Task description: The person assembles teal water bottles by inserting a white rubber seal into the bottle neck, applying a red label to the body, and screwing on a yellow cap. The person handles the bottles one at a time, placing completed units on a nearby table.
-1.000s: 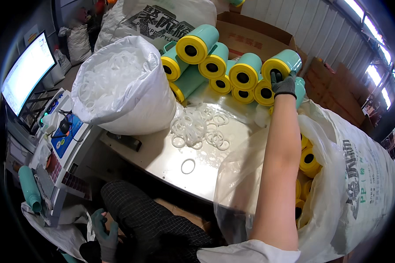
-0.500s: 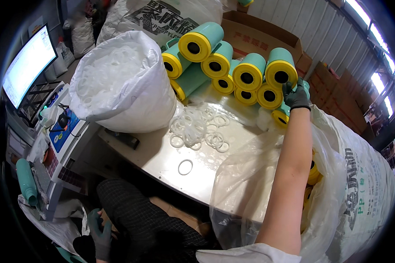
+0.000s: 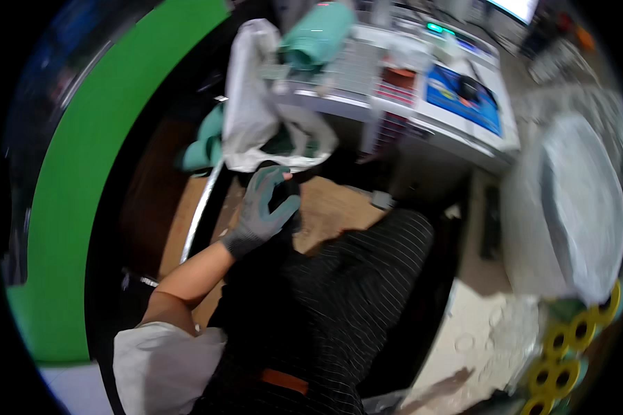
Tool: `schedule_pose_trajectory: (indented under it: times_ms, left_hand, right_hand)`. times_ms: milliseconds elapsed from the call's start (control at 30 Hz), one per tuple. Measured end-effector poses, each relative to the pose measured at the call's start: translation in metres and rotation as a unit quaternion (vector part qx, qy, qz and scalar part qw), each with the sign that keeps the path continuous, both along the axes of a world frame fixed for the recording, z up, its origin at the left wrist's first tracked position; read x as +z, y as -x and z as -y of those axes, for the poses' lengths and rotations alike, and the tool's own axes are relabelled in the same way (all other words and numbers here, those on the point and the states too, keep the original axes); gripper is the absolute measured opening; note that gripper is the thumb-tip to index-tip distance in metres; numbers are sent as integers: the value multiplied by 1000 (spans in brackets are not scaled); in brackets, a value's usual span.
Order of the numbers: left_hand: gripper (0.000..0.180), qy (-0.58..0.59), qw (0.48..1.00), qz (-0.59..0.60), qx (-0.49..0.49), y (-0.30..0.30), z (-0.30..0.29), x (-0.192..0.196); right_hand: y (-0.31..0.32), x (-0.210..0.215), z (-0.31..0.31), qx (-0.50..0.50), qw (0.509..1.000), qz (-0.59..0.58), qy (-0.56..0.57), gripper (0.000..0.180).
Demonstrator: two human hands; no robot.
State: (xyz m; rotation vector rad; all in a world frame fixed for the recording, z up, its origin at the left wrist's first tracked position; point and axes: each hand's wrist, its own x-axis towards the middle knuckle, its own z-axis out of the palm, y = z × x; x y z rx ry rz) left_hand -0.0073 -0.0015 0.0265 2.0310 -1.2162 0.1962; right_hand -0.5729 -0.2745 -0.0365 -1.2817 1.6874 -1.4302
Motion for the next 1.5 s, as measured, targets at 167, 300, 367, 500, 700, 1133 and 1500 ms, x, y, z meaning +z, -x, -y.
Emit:
schedule_pose_trajectory:
  times_ms: [167, 300, 367, 500, 700, 1133, 1500]
  left_hand:
    - [54, 59, 947, -127, 288, -88, -89, -99]
    - [48, -199, 910, -31, 363, -191, -153, -164]
    - [47, -282, 897, 143, 307, -253, -170, -205]
    - [33, -670, 684, 242, 156, -337, -190, -248]
    - [20, -592, 729, 203, 277, -332, -268, -185]
    - [42, 116, 914, -383, -63, -55, -153, -36]
    - [102, 9, 908, -139, -396, 57, 13, 24]
  right_hand:
    - [-219, -14, -101, 399, 856, -236, 230, 32]
    - [-299, 31, -132, 520, 850, -23, -81, 30]
    - [-318, 24, -134, 499, 859, 16, -112, 30]
    - [-351, 24, -158, 519, 845, -57, -118, 26]
    - [-374, 30, -190, 534, 834, -65, -123, 27]
    - [-442, 69, -173, 709, 669, 206, 92, 149]
    - [-297, 76, -165, 562, 808, 168, -51, 76]
